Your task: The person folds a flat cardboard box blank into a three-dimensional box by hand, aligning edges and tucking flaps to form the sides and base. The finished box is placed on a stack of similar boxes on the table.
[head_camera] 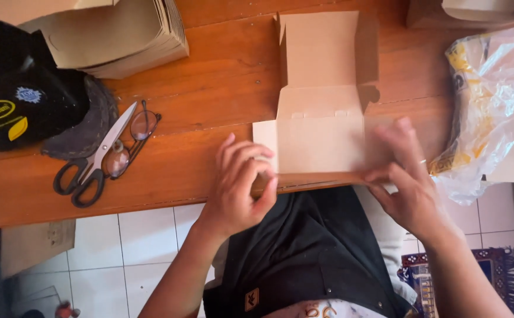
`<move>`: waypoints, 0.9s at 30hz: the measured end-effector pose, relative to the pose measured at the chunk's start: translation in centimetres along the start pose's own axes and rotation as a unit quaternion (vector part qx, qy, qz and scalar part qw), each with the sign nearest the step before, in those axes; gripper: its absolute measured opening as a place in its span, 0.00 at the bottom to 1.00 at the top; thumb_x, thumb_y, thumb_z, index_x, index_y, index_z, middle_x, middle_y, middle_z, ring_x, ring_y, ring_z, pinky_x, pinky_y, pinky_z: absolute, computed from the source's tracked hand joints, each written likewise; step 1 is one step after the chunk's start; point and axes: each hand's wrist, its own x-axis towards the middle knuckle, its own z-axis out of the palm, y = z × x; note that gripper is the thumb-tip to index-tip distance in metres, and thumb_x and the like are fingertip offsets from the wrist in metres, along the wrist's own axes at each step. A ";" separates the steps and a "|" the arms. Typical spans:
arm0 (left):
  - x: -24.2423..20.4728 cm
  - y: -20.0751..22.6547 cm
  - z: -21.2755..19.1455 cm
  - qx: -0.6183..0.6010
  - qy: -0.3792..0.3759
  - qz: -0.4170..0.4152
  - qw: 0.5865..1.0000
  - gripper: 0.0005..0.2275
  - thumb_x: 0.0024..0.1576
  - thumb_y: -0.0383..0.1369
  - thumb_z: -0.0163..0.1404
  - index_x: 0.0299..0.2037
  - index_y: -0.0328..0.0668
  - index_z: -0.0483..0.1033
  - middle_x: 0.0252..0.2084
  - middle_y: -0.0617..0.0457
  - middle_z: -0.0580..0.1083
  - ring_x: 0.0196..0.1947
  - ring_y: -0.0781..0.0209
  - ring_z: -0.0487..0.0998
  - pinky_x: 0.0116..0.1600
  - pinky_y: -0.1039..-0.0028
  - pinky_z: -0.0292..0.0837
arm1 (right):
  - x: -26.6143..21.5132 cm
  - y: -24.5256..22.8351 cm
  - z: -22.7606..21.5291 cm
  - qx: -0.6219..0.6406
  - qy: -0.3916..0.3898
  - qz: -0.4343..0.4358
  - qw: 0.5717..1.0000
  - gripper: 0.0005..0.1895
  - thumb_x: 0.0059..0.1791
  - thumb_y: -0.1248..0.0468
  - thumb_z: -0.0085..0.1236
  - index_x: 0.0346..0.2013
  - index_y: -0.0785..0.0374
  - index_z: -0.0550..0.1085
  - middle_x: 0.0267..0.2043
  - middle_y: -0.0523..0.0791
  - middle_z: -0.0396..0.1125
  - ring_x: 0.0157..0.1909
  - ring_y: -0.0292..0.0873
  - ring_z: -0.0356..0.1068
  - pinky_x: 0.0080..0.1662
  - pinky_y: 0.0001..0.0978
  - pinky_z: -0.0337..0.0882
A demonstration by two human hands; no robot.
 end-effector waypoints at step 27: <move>2.0 -4.6 -1.8 0.045 -0.131 0.088 0.986 0.19 0.48 0.23 0.53 0.52 0.42 0.76 0.53 0.48 0.73 0.58 0.44 0.68 0.65 0.50 0.59 | 4.6 2.0 -3.9 -0.046 -0.225 0.039 0.973 0.41 0.36 0.81 0.40 0.62 0.50 0.67 0.71 0.38 0.56 0.44 0.47 0.66 0.51 0.39 0.65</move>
